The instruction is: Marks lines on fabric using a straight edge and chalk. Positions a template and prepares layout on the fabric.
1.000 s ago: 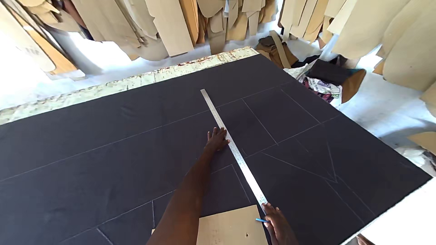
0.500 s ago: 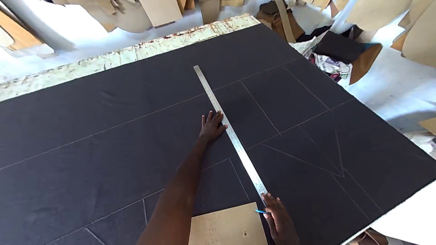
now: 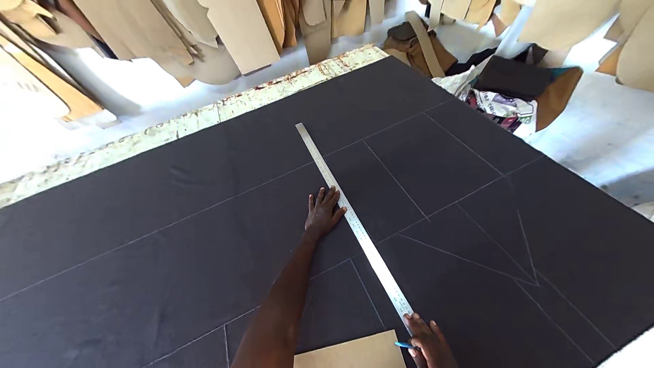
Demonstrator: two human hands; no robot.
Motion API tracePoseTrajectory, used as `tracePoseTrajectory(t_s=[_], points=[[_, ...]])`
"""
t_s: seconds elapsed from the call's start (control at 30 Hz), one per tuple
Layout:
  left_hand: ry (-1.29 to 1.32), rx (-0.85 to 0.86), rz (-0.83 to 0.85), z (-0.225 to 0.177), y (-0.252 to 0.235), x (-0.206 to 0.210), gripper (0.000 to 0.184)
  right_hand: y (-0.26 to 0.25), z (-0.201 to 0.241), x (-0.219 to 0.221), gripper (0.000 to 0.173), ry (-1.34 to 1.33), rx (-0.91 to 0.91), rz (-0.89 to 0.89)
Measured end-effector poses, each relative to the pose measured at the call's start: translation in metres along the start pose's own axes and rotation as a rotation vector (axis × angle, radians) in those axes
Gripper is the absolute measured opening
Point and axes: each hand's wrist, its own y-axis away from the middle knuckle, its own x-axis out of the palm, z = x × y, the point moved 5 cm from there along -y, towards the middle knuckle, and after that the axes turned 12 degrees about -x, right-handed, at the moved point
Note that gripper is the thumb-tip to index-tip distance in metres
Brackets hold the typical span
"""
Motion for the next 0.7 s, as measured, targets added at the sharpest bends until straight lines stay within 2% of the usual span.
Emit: tracePoseTrajectory(t_s=[0.7], points=[[-0.045,-0.012,0.005,0.0022,-0.0038,0.0069,0.073,0.002,-0.0038,0.0037,0.027,-0.005,-0.001,-0.058]])
